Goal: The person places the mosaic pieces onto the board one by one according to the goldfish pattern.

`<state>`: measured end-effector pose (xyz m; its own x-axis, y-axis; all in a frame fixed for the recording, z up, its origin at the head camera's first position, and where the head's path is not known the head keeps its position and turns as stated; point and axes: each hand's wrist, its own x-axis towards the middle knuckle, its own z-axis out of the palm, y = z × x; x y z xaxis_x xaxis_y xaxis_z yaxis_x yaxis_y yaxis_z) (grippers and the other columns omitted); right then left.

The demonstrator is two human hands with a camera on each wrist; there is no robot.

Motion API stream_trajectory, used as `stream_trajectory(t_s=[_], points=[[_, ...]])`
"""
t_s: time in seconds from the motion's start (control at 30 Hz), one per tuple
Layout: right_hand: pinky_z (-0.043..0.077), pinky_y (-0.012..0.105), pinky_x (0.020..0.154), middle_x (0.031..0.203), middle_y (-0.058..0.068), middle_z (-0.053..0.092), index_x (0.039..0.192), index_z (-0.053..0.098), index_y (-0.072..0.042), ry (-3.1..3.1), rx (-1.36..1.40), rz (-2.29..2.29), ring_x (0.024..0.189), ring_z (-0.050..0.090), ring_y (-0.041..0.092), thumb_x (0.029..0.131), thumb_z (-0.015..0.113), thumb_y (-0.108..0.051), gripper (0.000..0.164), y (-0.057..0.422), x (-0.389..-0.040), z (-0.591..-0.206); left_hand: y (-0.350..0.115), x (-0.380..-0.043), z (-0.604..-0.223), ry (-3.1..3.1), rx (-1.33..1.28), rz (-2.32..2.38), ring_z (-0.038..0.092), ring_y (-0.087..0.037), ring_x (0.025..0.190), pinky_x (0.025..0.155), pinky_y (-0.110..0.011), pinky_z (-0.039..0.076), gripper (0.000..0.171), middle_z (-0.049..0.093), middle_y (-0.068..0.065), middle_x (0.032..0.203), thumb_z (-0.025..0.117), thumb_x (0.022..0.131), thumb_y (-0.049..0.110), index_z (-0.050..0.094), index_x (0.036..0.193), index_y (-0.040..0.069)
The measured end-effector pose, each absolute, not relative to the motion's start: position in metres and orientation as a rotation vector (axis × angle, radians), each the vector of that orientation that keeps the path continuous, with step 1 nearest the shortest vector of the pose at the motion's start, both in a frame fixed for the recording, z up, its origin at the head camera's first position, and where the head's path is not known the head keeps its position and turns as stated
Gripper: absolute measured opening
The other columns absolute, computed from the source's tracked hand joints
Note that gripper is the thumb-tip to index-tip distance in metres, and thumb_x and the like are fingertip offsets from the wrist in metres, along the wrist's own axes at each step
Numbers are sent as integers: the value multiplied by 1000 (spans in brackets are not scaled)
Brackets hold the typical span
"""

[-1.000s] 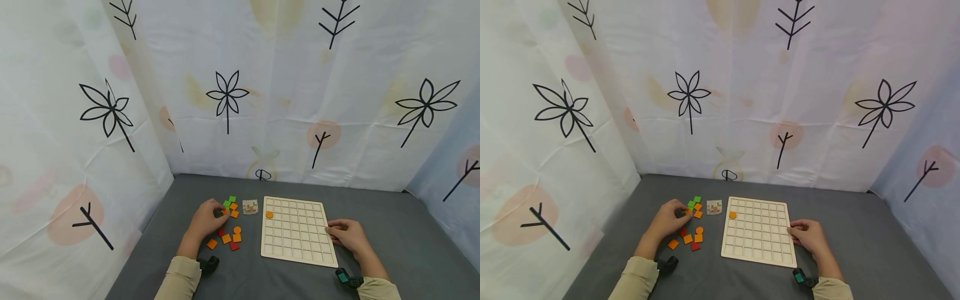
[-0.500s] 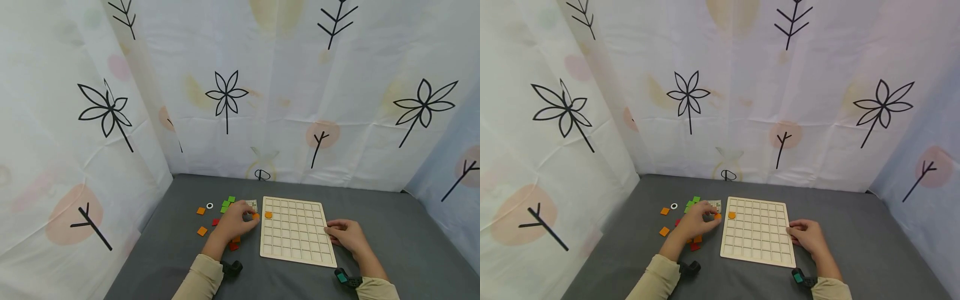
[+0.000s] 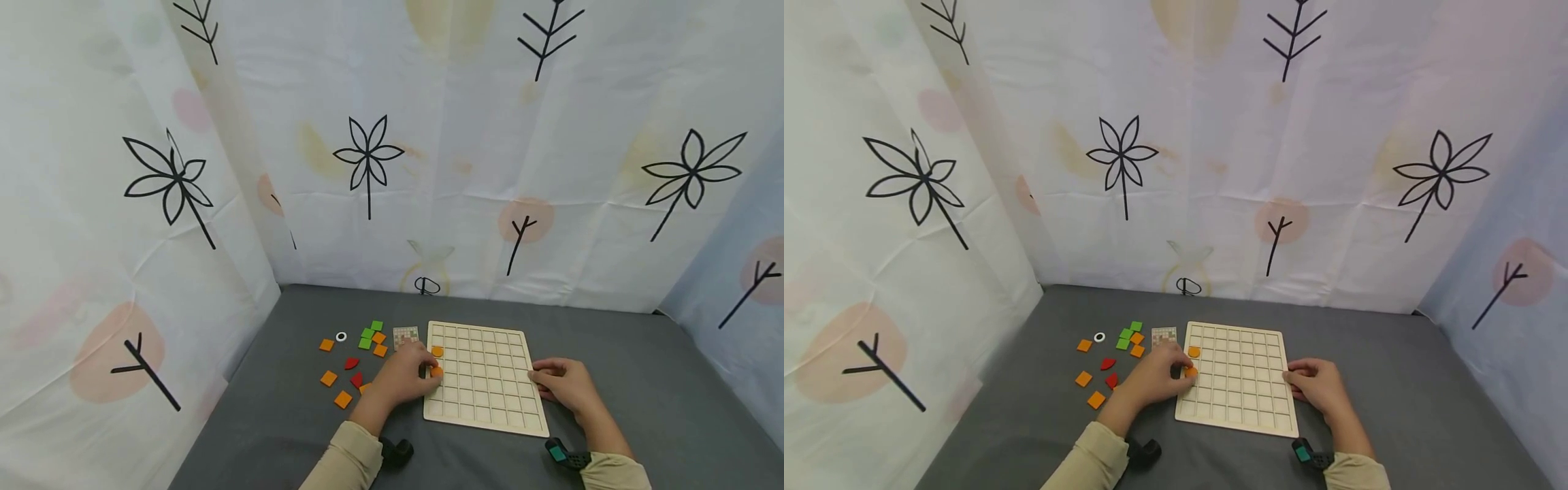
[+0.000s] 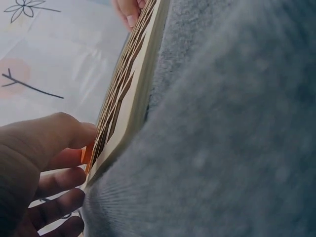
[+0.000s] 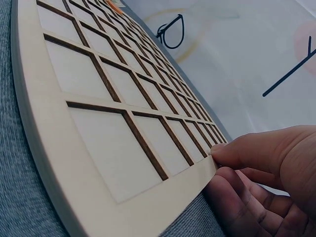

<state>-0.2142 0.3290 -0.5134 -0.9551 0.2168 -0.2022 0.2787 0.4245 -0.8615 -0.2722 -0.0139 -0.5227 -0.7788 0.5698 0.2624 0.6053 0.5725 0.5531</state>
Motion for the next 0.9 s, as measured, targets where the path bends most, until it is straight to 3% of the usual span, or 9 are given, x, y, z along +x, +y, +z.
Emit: stream_trajectory(t_s=[0.07,0.2,0.43,0.6,0.9], points=[[63,28,69,99,11,72,131,65,13,2603,452,-1591,80,72,12,98,74,-12,43,329,-215,-514,-13,-271,-523,-2741,-1020,-992,59,-8,86,127,-50,35,14,68,0,95,79,94,22,82,103,12],[63,28,69,99,11,72,131,65,13,2602,451,-1594,80,72,12,98,75,-12,43,330,-215,-514,-13,-268,-523,-2763,-1003,-968,58,-6,86,119,-40,47,14,67,1,99,81,94,23,82,104,13],[63,28,69,98,11,72,130,66,12,2602,443,-1589,80,72,12,98,75,-13,41,329,-215,-514,-14,-266,-524,-2786,-983,-964,58,-6,88,116,-38,49,16,66,2,102,81,95,25,82,105,14],[63,28,69,98,11,72,129,67,12,2605,432,-1583,80,72,12,98,74,-13,41,329,-214,-513,-16,-265,-523,-2796,-979,-983,59,-9,89,97,-31,56,18,66,1,104,81,95,26,82,108,14],[63,28,69,98,11,72,130,66,12,2607,441,-1584,80,72,12,98,75,-13,42,329,-214,-514,-15,-266,-524,-2810,-979,-960,55,-5,87,88,-25,54,21,65,3,103,82,95,30,83,110,14]])
